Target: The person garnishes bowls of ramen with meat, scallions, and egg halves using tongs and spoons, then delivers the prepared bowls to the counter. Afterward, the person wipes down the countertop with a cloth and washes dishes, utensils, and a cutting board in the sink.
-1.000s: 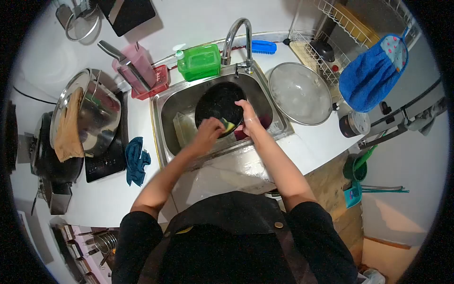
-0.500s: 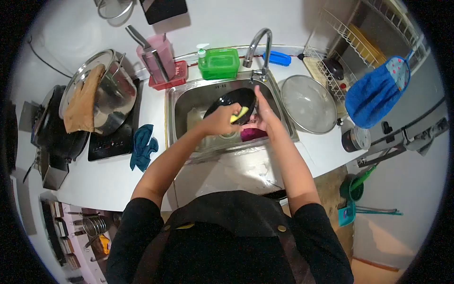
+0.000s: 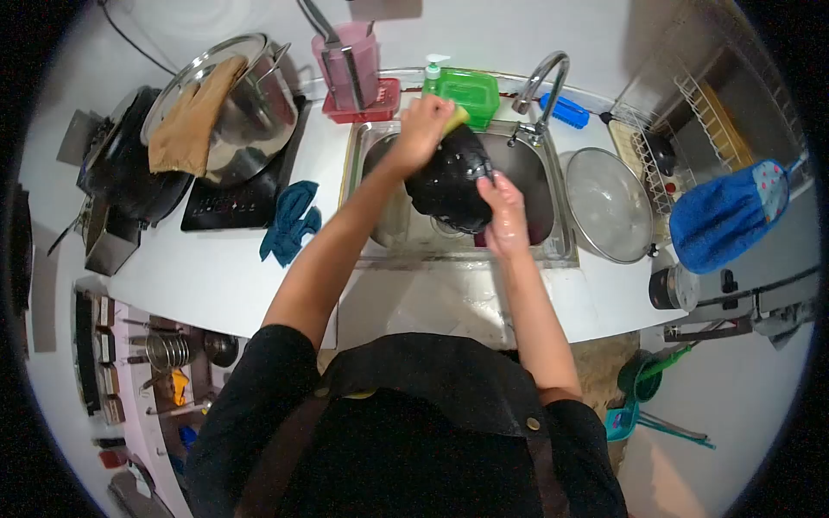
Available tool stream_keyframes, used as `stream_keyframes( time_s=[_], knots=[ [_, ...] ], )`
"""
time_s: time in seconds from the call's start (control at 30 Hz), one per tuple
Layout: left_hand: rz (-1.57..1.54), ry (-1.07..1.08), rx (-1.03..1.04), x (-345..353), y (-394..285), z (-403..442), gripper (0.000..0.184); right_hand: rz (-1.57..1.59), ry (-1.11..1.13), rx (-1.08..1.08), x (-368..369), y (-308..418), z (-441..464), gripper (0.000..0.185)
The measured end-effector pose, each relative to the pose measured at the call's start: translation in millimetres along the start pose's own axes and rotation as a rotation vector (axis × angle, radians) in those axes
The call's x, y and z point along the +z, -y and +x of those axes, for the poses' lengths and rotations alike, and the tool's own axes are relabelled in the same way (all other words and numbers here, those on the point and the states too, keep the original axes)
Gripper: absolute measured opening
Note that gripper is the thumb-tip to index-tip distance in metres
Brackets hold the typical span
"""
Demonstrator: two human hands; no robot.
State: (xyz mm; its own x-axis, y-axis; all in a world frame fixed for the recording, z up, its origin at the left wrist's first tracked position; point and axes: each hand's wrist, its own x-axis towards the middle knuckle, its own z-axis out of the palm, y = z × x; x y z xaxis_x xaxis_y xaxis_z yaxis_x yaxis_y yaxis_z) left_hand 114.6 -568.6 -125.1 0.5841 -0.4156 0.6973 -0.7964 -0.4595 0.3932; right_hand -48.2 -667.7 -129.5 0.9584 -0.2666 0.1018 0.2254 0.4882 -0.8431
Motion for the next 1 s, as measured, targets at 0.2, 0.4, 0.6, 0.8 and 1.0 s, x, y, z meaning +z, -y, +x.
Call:
stream_keyframes(
  time_s=[0.2, 0.4, 0.6, 0.8, 1.0],
  knots=[
    [-0.567, -0.188, -0.158, -3, -58, -8, 0.022, -0.241, -0.038, -0.199, 5, -6, 10, 0.028],
    [-0.501, -0.221, -0.557, 10, -7, 19, 0.024, -0.173, -0.035, -0.071, 1, 18, -7, 0.029],
    [-0.287, -0.153, 0.036, 11, -63, 9, 0.012, -0.212, -0.014, -0.07, -24, 9, 3, 0.024],
    [-1.886, 0.087, -0.621, 61, 32, -38, 0.03, -0.008, 0.032, -0.179, -3, 43, -10, 0.036],
    [-1.859, 0.183, -0.792, 35, 24, -49, 0.037, -0.163, 0.192, 0.065, -26, 54, 0, 0.046]
  ],
)
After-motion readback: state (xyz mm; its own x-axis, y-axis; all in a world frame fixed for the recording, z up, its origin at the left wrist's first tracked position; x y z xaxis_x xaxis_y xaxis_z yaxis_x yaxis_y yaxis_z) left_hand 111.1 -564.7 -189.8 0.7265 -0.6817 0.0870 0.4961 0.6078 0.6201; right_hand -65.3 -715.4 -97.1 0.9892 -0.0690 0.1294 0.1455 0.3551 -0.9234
